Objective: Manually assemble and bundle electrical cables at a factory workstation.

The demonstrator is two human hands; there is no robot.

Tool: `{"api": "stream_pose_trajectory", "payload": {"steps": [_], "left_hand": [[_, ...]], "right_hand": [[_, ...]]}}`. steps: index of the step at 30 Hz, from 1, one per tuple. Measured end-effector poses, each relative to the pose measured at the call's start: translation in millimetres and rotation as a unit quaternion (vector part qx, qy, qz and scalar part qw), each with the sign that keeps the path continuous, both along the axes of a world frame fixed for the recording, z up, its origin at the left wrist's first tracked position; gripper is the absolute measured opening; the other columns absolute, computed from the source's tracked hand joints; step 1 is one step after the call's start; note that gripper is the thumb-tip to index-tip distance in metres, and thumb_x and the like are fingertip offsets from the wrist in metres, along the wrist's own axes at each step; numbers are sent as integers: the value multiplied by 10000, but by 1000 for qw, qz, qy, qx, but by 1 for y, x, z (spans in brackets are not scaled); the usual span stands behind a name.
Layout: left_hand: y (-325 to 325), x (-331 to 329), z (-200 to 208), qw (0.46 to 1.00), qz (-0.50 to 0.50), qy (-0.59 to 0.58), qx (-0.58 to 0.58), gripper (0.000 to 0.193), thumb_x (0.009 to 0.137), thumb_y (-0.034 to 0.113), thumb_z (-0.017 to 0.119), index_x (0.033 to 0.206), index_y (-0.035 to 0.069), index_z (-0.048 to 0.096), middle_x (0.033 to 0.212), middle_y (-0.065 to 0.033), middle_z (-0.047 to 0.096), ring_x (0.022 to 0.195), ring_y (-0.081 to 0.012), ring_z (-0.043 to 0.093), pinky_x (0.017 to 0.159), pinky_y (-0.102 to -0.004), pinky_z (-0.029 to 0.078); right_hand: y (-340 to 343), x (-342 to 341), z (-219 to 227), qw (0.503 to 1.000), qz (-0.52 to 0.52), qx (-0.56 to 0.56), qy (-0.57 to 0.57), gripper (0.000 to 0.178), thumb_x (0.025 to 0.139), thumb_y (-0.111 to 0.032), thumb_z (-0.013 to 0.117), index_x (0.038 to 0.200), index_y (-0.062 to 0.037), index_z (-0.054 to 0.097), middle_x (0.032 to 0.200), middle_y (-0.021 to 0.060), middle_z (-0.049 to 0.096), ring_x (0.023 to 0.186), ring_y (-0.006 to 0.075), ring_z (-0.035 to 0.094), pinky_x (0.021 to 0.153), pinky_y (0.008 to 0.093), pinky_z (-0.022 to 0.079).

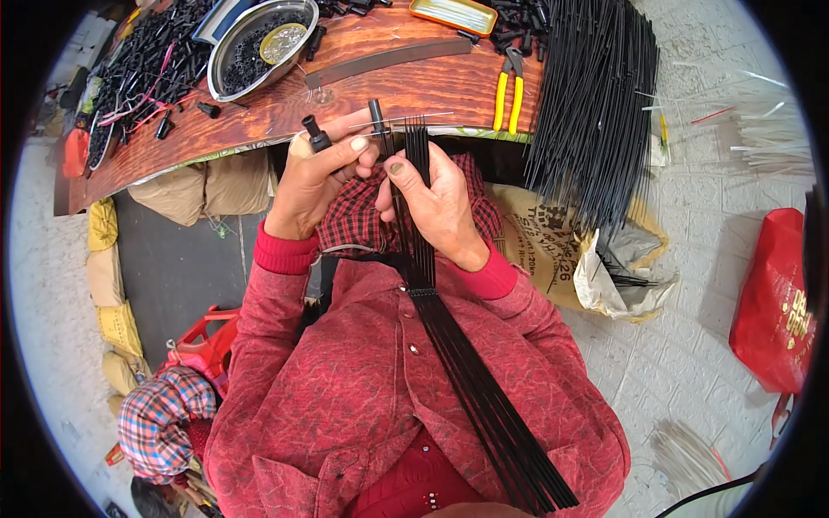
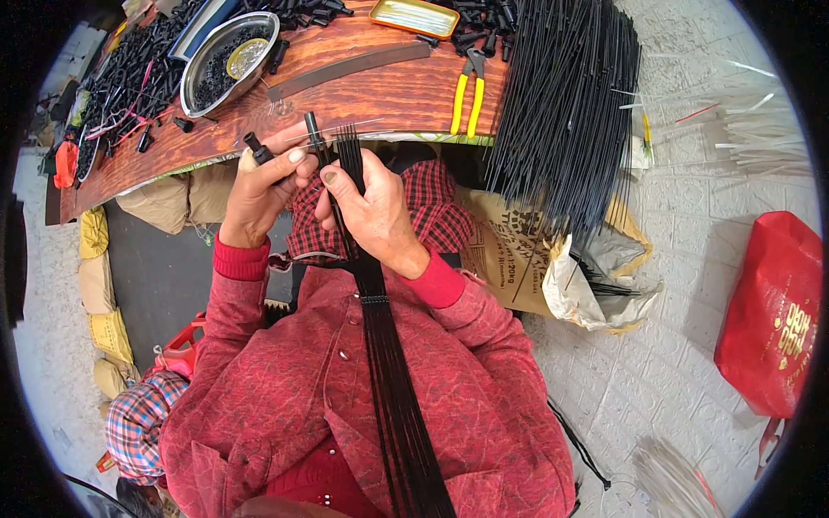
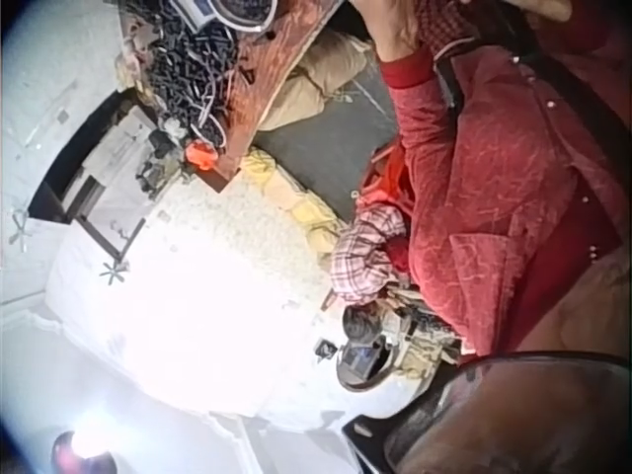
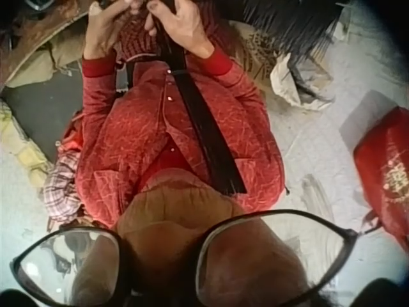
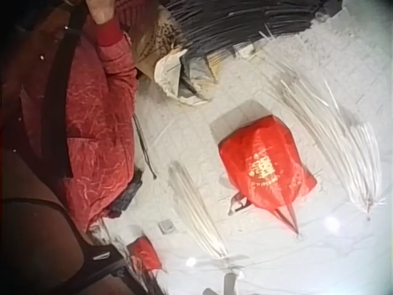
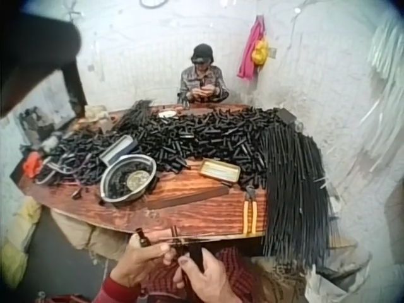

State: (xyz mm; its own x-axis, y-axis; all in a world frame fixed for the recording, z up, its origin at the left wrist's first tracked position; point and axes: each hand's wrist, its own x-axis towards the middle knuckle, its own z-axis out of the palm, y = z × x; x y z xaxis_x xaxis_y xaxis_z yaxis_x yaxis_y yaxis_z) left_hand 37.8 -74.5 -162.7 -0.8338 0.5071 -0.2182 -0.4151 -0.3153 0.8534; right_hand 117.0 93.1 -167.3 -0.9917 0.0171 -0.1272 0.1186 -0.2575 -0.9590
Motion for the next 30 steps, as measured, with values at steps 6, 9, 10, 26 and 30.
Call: {"api": "stream_pose_trajectory", "payload": {"steps": [6, 9, 10, 26, 30], "left_hand": [[2, 7, 14, 999, 9, 19, -32, 432, 919, 77, 681, 1317, -61, 587, 899, -33, 655, 676, -46, 496, 579, -180, 392], [6, 8, 14, 998, 24, 23, -54, 430, 908, 57, 691, 1302, -80, 587, 981, -59, 697, 649, -31, 458, 547, -170, 342], [6, 8, 14, 998, 34, 24, -52, 423, 902, 51, 698, 1290, -83, 595, 1004, -64, 708, 633, -21, 447, 542, -164, 329], [9, 10, 13, 994, 81, 35, -56, 400, 877, 19, 710, 1250, -83, 607, 1072, -124, 714, 900, -150, 699, 769, -243, 568], [7, 9, 11, 996, 78, 23, -46, 390, 871, 23, 711, 1244, -59, 634, 1020, -73, 716, 781, -69, 630, 654, -190, 486]], "right_hand": [[-5, 3, 2, 999, -12, 36, 28, 248, 1041, -249, 560, 1047, -2, 543, 716, 68, 641, 592, 118, 607, 555, 250, 501], [-5, 4, 3, 999, -10, 38, 32, 262, 1040, -259, 562, 1052, 2, 544, 717, 67, 644, 594, 118, 609, 559, 253, 503], [-5, 5, 4, 999, -8, 37, 33, 271, 1039, -265, 563, 1057, 4, 545, 718, 68, 647, 595, 120, 611, 562, 253, 505], [-1, -1, 5, 988, 26, 134, 78, 252, 1038, -218, 555, 1116, 22, 550, 683, 74, 673, 574, 137, 646, 542, 277, 512], [-3, -3, 2, 995, 33, 79, 58, 218, 1031, -190, 554, 1054, 27, 548, 655, 87, 668, 551, 149, 650, 514, 286, 513]]}}
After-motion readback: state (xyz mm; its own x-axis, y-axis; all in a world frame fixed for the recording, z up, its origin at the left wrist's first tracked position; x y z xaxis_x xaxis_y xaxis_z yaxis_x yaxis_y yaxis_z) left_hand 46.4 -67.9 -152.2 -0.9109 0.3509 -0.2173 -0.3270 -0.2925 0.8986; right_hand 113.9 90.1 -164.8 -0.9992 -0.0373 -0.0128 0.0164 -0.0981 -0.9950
